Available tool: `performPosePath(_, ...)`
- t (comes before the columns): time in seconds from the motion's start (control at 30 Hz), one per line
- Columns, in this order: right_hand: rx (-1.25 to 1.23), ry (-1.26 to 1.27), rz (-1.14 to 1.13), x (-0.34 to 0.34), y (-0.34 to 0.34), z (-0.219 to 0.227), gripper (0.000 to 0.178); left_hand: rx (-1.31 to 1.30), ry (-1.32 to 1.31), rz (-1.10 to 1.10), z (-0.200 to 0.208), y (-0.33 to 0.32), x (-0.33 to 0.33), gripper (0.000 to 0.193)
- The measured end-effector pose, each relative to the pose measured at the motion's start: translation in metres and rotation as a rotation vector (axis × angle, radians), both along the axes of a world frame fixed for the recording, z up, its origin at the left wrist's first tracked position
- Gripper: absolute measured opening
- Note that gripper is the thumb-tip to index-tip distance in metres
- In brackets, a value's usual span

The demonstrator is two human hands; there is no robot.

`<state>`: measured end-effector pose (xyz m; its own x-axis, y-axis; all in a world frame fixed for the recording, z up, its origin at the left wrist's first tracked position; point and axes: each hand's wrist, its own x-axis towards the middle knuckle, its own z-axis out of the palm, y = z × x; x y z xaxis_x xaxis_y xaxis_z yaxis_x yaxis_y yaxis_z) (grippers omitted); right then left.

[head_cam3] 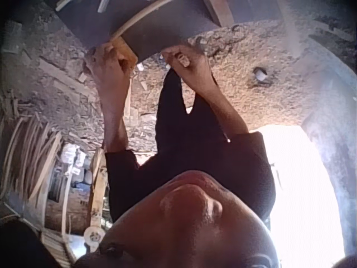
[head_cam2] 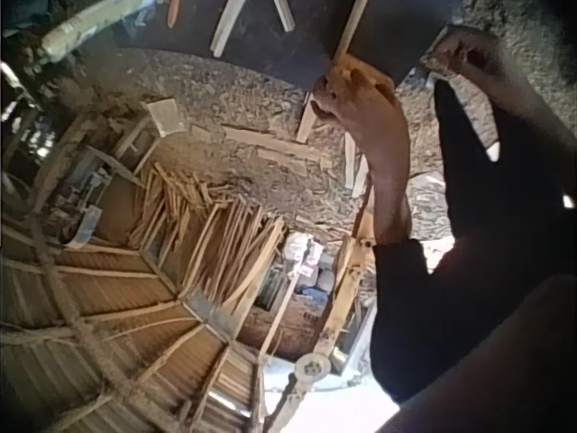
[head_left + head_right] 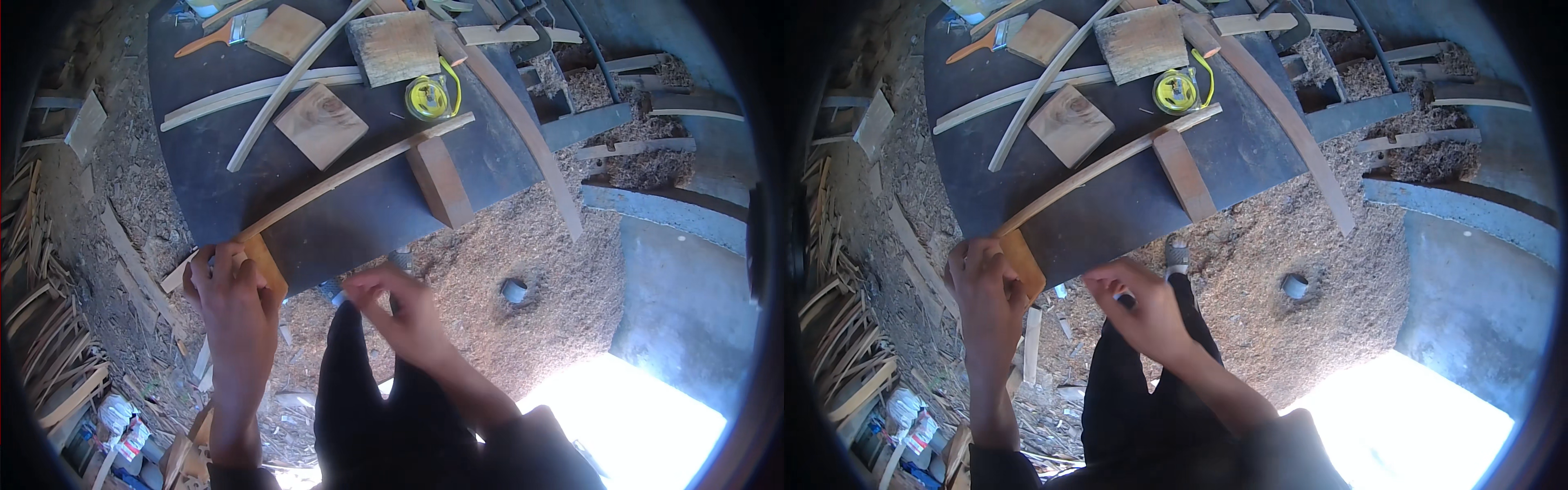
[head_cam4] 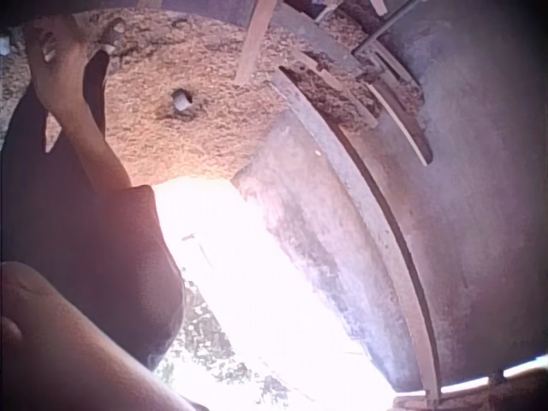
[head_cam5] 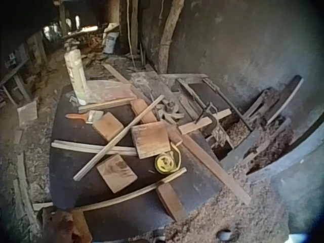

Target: The recorder fits together small wooden blocks and strips to assemble a structure.

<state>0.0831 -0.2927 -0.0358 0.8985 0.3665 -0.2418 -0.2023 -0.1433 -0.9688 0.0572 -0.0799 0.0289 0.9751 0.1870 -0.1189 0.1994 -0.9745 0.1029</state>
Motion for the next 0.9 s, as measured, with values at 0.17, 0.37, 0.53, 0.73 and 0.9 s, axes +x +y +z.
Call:
performPosePath(0.17, 0.055, 0.007, 0.116, -0.011, 0.058, -0.019, 0.015, -0.082, -0.022, -0.018, -0.001, -0.002, 0.007, 0.023)
performPosePath(0.37, 0.235, 0.260, 0.130, -0.013, 0.084, -0.042, 0.020, -0.052, -0.001, -0.019, -0.002, 0.002, 0.003, 0.024)
performPosePath(0.53, 0.308, 0.427, 0.178, 0.000, 0.083, -0.043, 0.024, -0.048, 0.011, -0.011, -0.004, 0.002, 0.001, 0.025)
performPosePath(0.73, 0.402, 0.493, 0.239, 0.007, 0.078, -0.043, 0.024, -0.050, 0.010, -0.007, -0.003, -0.001, 0.003, 0.024)
performPosePath(0.9, 0.450, 0.560, 0.263, 0.013, 0.075, -0.044, 0.022, -0.073, 0.030, -0.006, 0.000, -0.002, 0.004, 0.024)
